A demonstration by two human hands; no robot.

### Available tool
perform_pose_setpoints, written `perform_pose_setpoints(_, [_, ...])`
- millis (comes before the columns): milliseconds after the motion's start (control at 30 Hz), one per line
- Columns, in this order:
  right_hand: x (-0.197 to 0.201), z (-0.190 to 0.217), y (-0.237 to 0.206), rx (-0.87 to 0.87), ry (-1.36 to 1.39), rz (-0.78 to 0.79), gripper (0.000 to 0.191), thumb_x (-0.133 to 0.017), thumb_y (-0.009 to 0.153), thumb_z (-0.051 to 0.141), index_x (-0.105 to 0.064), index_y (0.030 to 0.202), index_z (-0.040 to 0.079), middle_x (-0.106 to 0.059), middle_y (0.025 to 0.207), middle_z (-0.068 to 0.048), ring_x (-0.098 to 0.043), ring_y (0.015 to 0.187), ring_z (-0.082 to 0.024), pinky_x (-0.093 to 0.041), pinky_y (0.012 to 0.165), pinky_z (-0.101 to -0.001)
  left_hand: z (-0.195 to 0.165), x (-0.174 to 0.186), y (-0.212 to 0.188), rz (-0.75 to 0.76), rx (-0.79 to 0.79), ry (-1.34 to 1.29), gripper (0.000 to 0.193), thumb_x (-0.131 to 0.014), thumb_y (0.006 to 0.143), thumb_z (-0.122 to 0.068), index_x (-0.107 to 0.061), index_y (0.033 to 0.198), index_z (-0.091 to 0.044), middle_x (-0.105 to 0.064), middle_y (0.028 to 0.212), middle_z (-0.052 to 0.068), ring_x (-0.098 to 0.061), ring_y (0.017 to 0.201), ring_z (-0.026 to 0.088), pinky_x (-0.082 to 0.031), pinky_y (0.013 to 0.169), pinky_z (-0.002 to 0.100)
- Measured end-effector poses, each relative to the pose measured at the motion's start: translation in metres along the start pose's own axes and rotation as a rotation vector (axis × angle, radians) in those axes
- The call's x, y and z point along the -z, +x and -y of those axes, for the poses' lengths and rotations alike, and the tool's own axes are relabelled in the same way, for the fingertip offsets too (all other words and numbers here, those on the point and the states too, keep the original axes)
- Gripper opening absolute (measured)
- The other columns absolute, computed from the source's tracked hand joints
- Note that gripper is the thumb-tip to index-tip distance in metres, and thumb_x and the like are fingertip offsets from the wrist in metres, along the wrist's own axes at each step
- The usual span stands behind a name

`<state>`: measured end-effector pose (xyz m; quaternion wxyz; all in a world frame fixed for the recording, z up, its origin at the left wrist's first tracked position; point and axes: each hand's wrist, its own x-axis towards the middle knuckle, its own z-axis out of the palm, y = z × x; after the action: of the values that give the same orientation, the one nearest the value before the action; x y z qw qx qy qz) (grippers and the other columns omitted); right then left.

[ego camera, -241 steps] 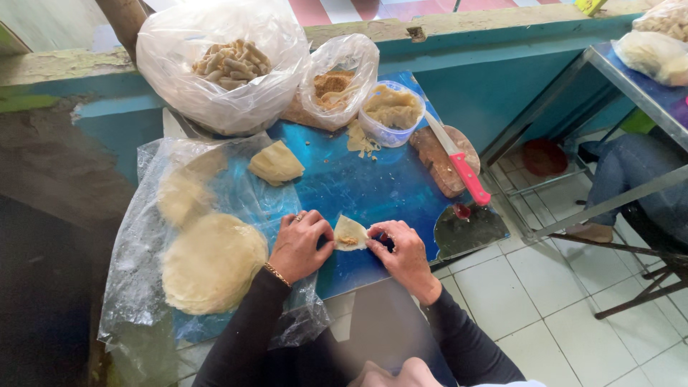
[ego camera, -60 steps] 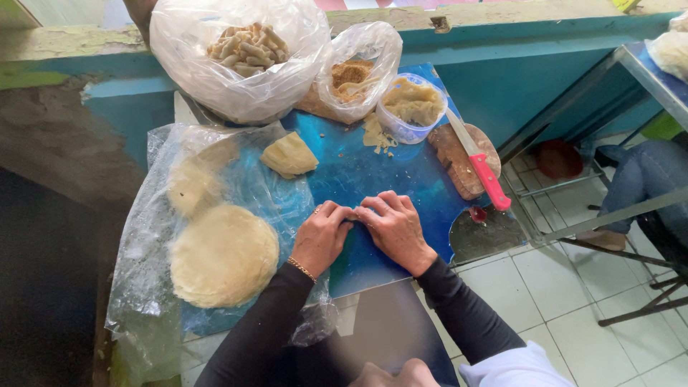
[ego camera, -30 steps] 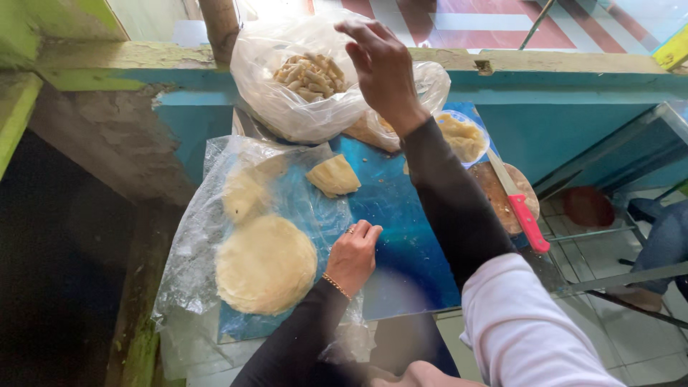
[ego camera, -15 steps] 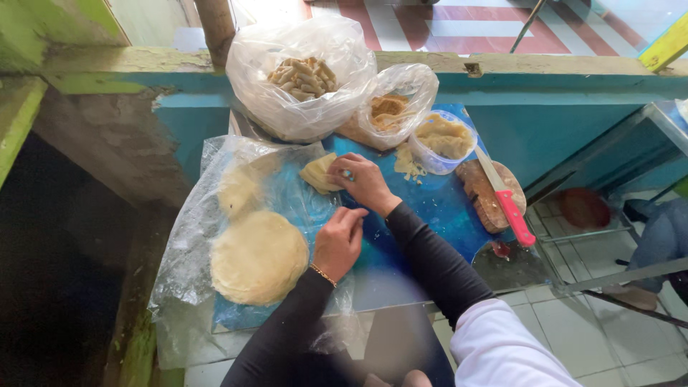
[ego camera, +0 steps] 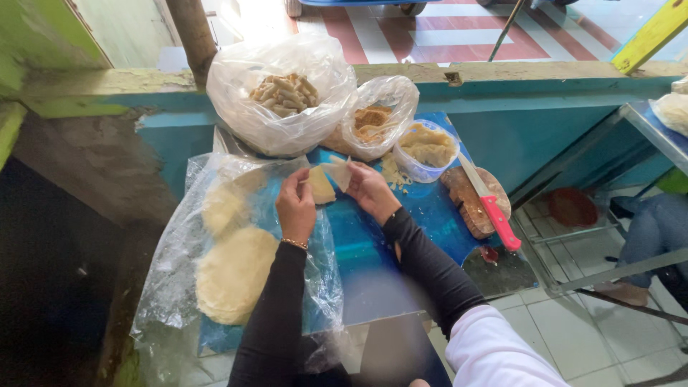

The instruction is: The person takes triangular dough wrappers one at a time, spoons filling from a plastic container onto each wrapper by hand, folds the wrapper over the filling, presses the edges closed, and sets the finished pastry on a stack of completed ones on the table.

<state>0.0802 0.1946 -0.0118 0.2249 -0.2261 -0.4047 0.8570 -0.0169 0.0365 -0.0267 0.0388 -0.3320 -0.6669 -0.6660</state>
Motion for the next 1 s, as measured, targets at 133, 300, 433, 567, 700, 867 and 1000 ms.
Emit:
perform_pose_setpoints(133, [0.017,0.015,-0.014,0.000,0.008,-0.015,0.020,-0.058,0.102,0.025,-0.064,0.118,0.014,-0.074,0.108,-0.004,-0.071,0.096,-0.018,-0.056,0.082,-0.0340,-0.002,0.004,-0.003,0.012,0.110,-0.025,0.024,-0.059,0.094,-0.008,-0.073,0.113,-0.005,-0.075,0.108,0.010,-0.072,0.091,0.022,-0.056,0.081,0.033])
perform_pose_setpoints(300, [0.032,0.042,-0.082,0.428,-0.747,-0.052,0.014,-0.062,0.104,0.018,-0.070,0.113,0.011,-0.075,0.105,-0.001,-0.068,0.093,-0.015,-0.051,0.078,-0.0283,-0.010,0.003,-0.006,0.047,0.091,-0.068,0.022,-0.061,0.093,-0.007,-0.073,0.112,-0.006,-0.075,0.107,0.009,-0.073,0.088,0.019,-0.058,0.079,0.031])
perform_pose_setpoints(433, [0.024,0.031,-0.164,0.795,-1.478,0.126,0.010,-0.068,0.092,0.004,-0.072,0.101,0.008,-0.075,0.099,-0.005,-0.072,0.090,-0.024,-0.056,0.080,-0.0343,-0.017,-0.002,-0.009,0.088,0.103,-0.065,0.016,-0.064,0.095,-0.009,-0.075,0.106,-0.006,-0.075,0.102,0.009,-0.073,0.082,0.018,-0.058,0.075,0.031])
perform_pose_setpoints(567, [0.007,0.005,-0.214,0.929,-1.776,0.296,0.027,-0.072,0.081,0.006,-0.070,0.108,0.009,-0.073,0.112,-0.007,-0.070,0.104,-0.029,-0.054,0.091,-0.0411,-0.026,-0.006,-0.016,0.214,0.069,-0.078,0.014,-0.066,0.096,-0.013,-0.076,0.104,-0.008,-0.076,0.093,0.007,-0.074,0.078,0.017,-0.058,0.072,0.031])
perform_pose_setpoints(700, [0.001,-0.009,-0.231,1.016,-1.878,0.254,0.035,-0.072,0.086,0.009,-0.069,0.120,0.009,-0.070,0.123,-0.007,-0.068,0.112,-0.026,-0.052,0.094,-0.0400,-0.032,-0.004,-0.025,0.480,0.005,-0.035,0.013,-0.070,0.092,-0.013,-0.076,0.102,-0.009,-0.075,0.089,0.008,-0.072,0.073,0.020,-0.056,0.068,0.032])
perform_pose_setpoints(867, [0.008,-0.005,-0.233,1.049,-1.826,0.242,0.035,-0.072,0.084,0.009,-0.069,0.119,0.011,-0.073,0.117,-0.005,-0.069,0.109,-0.024,-0.052,0.096,-0.0416,-0.045,0.008,-0.030,0.815,-0.164,0.180,0.014,-0.075,0.083,-0.022,-0.074,0.091,-0.009,-0.074,0.086,0.010,-0.072,0.078,0.027,-0.056,0.069,0.039])
perform_pose_setpoints(1000, [0.022,0.014,-0.222,0.991,-1.726,0.061,0.027,-0.073,0.087,0.010,-0.073,0.114,0.010,-0.074,0.104,-0.004,-0.069,0.100,-0.024,-0.052,0.089,-0.0401,-0.058,0.020,-0.035,1.001,-0.002,0.604,0.027,-0.081,0.077,-0.038,-0.073,0.081,-0.012,-0.074,0.085,0.009,-0.071,0.085,0.031,-0.054,0.074,0.045])
